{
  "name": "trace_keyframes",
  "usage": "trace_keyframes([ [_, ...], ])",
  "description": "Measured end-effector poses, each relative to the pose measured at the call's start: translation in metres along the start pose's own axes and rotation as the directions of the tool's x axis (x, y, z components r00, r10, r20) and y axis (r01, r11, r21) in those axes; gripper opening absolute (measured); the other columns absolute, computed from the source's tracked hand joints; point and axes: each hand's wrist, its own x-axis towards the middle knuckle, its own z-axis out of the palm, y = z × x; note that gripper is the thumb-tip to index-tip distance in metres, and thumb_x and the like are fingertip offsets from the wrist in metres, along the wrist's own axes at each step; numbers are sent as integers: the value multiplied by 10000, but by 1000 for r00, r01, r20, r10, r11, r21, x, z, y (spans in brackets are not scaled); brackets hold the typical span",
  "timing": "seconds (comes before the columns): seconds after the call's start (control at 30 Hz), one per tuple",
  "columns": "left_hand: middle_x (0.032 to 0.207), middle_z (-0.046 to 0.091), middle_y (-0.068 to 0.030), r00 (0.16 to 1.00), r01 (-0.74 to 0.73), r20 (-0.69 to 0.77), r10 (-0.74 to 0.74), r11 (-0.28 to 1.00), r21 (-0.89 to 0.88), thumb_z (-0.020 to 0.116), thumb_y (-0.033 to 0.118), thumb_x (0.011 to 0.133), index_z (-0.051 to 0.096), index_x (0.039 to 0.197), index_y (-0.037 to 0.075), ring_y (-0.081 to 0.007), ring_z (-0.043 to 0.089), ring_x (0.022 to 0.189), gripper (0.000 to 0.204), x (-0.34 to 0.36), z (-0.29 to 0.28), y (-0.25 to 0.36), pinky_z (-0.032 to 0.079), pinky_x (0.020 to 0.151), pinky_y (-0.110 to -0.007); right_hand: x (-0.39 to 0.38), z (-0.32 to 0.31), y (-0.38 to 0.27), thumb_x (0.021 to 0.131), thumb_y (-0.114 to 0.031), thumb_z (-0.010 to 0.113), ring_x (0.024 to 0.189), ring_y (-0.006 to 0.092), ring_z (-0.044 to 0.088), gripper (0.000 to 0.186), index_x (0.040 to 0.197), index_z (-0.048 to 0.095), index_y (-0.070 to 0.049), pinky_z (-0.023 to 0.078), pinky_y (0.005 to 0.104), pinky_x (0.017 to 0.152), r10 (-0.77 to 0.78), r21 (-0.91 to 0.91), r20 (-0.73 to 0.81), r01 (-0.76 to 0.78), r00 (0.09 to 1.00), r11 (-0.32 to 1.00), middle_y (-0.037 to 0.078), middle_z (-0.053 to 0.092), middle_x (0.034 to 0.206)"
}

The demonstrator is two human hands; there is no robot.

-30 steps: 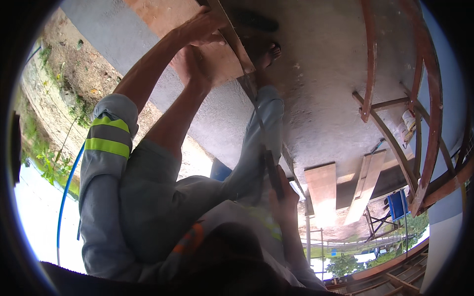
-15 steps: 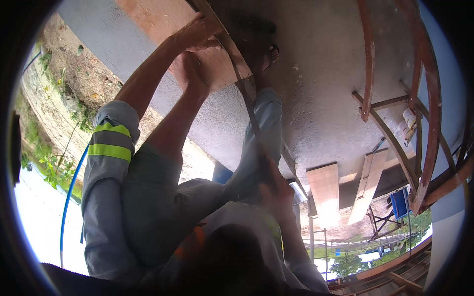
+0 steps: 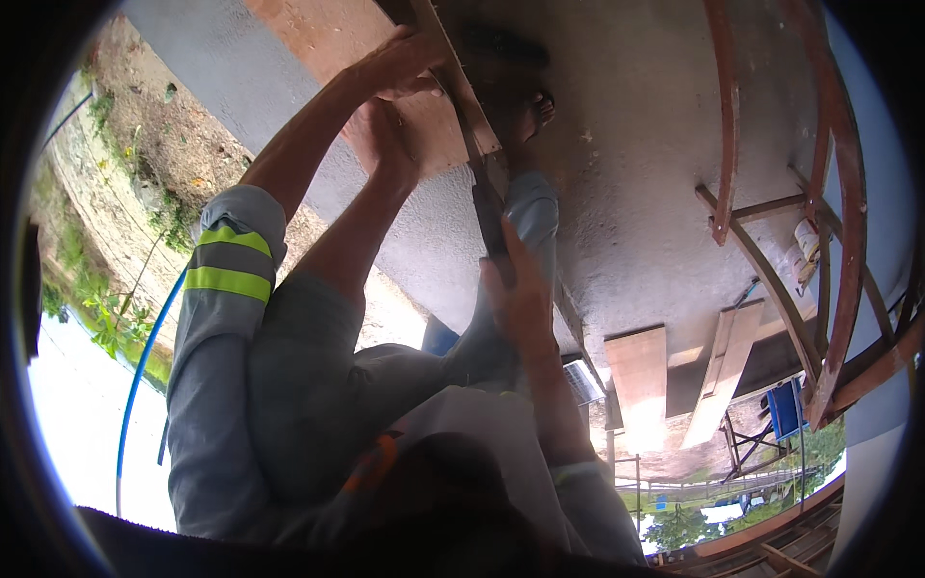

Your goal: The person saws a wooden board with a hand saw, holding the board steady with one hand and a foot on a concrete ledge.

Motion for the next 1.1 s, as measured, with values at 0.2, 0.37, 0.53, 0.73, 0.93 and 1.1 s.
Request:
trace_keyframes([
  [0.2,1023,727,-77,998,63,26,-63,998,25,822,352,822,668,1152,103,-295,642,1125,441,-4,-7,8,376,1065,-474,-133,-61,22,936,-222,690,1170,347,693,641,1520,478,-68,554,419,970,257,-67,73,-252,964,965,233,696,1253],
  [0.37,1011,731,-73,1000,-8,-25,7,1000,-15,820,362,822,660,1159,116,-282,627,1152,447,7,0,5,359,1068,-463,16,-3,42,973,-241,660,1043,422,705,558,1485,518,-69,561,405,880,-83,-21,-69,81,994,996,271,694,1198],
  [0.53,1015,723,-69,999,2,-36,0,999,38,819,343,824,650,1111,121,-281,613,1174,401,7,-7,0,362,1051,-454,18,4,52,970,-259,643,945,416,724,556,1482,524,-77,582,419,811,-296,-140,-151,276,943,951,244,725,1113],
  [0.73,1065,711,-74,996,67,56,-65,997,-27,805,345,836,655,1091,124,-282,611,1175,369,2,-17,10,369,1040,-449,-148,-68,54,921,-310,686,792,225,723,694,1508,481,-3,584,370,794,93,-46,11,-92,996,995,125,729,921],
  [0.93,1072,706,-92,999,38,26,-37,999,-18,812,307,834,661,1106,119,-291,623,1143,364,13,-7,10,365,1053,-448,67,14,41,987,-258,650,930,396,717,542,1462,524,-31,554,428,816,-117,-25,-42,116,992,993,257,711,1098],
  [1.1,1116,693,-88,998,48,28,-48,999,-1,820,338,822,656,1111,94,-285,605,1159,412,-9,-8,0,365,1047,-452,-46,-30,48,972,-226,667,1071,365,717,557,1478,519,-46,559,432,868,-140,19,-29,140,990,990,267,694,1188],
])
